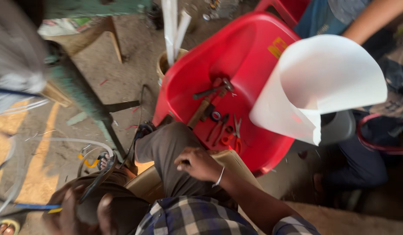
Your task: The person strips the outer sheath from a black cable, twists the inner conductors, and wraps the connection with yellow and blue electrical tape. The person handles the cable and tape by hand while seated.
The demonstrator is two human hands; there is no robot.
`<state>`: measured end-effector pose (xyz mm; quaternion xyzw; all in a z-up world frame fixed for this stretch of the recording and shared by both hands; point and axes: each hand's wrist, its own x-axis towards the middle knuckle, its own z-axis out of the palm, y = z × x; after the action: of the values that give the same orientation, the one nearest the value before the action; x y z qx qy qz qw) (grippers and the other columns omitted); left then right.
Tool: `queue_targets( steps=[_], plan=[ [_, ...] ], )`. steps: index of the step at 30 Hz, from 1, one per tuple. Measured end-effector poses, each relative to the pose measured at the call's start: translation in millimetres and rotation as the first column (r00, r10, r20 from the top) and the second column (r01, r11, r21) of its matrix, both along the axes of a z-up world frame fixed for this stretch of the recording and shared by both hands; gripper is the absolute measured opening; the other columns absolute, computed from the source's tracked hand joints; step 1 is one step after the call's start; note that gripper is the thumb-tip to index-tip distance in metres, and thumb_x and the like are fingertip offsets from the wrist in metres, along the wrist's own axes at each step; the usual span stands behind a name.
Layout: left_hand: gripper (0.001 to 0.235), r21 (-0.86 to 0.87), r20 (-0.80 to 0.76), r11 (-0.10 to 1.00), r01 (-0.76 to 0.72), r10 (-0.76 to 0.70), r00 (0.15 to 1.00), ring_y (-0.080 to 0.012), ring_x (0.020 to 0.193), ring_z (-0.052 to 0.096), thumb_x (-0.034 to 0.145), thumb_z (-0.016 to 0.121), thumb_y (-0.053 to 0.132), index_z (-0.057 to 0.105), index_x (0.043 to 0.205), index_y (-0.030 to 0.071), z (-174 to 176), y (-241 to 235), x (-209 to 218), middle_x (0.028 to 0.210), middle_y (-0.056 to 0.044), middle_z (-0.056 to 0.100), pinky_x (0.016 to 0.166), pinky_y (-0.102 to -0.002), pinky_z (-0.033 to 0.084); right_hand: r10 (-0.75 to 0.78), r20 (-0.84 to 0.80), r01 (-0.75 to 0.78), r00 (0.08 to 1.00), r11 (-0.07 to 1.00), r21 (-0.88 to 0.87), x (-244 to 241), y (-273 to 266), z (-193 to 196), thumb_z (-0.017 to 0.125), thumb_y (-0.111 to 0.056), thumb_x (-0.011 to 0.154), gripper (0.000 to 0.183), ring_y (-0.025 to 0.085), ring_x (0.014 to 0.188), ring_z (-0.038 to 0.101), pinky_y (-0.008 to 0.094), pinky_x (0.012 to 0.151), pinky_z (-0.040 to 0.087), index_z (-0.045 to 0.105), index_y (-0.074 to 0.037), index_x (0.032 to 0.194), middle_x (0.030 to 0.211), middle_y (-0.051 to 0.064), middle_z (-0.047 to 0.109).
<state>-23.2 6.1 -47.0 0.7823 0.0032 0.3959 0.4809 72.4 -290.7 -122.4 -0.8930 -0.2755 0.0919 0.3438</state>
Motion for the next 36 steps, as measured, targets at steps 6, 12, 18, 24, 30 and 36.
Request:
queue_targets(
  steps=[6,12,18,24,30,36],
  plan=[
    [0.044,0.013,-0.050,0.996,-0.093,0.093,0.994,-0.0308,0.113,0.063,0.091,0.076,0.018,0.061,0.127,-0.001,-47,37,17,0.122,-0.022,0.061,0.099,-0.040,0.052,-0.179,-0.256,0.291,0.950,0.806,0.516,21,-27,-3,0.073,-0.024,0.095,0.044,0.013,0.105,0.069,0.030,0.092,0.058,0.059,-0.010,0.135,0.116,0.004,0.068],
    [0.041,0.017,-0.087,0.982,-0.188,0.189,0.978,-0.0308,0.111,0.063,0.091,0.074,0.019,0.062,0.124,-0.001,-64,55,31,0.118,-0.021,0.062,0.098,-0.041,0.052,-0.675,-0.222,0.709,0.704,0.690,0.148,106,-131,-20,0.073,-0.022,0.097,0.023,0.016,0.078,0.068,0.032,0.074,0.057,0.077,-0.006,0.113,0.093,0.008,0.076],
    [0.038,0.021,-0.096,0.972,-0.234,0.235,0.967,-0.0309,0.108,0.064,0.090,0.072,0.021,0.063,0.121,0.000,-81,77,35,0.115,-0.020,0.063,0.097,-0.041,0.051,-0.578,0.032,0.526,0.815,0.716,-0.460,142,-166,-89,0.081,-0.028,0.082,0.034,0.033,0.098,0.067,0.050,0.081,0.051,0.076,-0.014,0.113,0.104,0.010,0.074],
    [0.035,0.034,-0.145,0.949,-0.312,0.314,0.938,-0.0309,0.105,0.064,0.090,0.070,0.022,0.064,0.117,0.001,-98,91,15,0.112,-0.018,0.064,0.096,-0.042,0.051,-0.556,0.070,0.510,0.829,0.696,-0.506,141,-170,-136,0.079,-0.035,0.085,0.031,0.033,0.102,0.070,0.047,0.094,0.053,0.078,-0.020,0.112,0.107,0.008,0.076],
    [0.033,0.023,-0.175,0.950,-0.310,0.309,0.935,-0.0309,0.102,0.065,0.090,0.067,0.024,0.065,0.114,0.001,-111,94,5,0.108,-0.017,0.066,0.095,-0.043,0.051,-0.575,-0.387,0.661,0.721,0.738,0.137,142,-193,-118,0.073,-0.019,0.094,0.025,0.019,0.087,0.068,0.035,0.084,0.056,0.071,-0.004,0.114,0.096,0.006,0.072],
    [0.031,0.016,-0.124,0.975,-0.222,0.222,0.967,-0.0309,0.099,0.065,0.090,0.065,0.026,0.066,0.111,0.002,-92,45,-25,0.105,-0.016,0.067,0.094,-0.043,0.050,-0.259,-0.534,0.502,0.805,0.777,0.380,108,-137,-40,0.073,-0.013,0.091,0.028,0.013,0.085,0.061,0.030,0.081,0.052,0.068,0.001,0.114,0.091,0.005,0.066]
  ],
)
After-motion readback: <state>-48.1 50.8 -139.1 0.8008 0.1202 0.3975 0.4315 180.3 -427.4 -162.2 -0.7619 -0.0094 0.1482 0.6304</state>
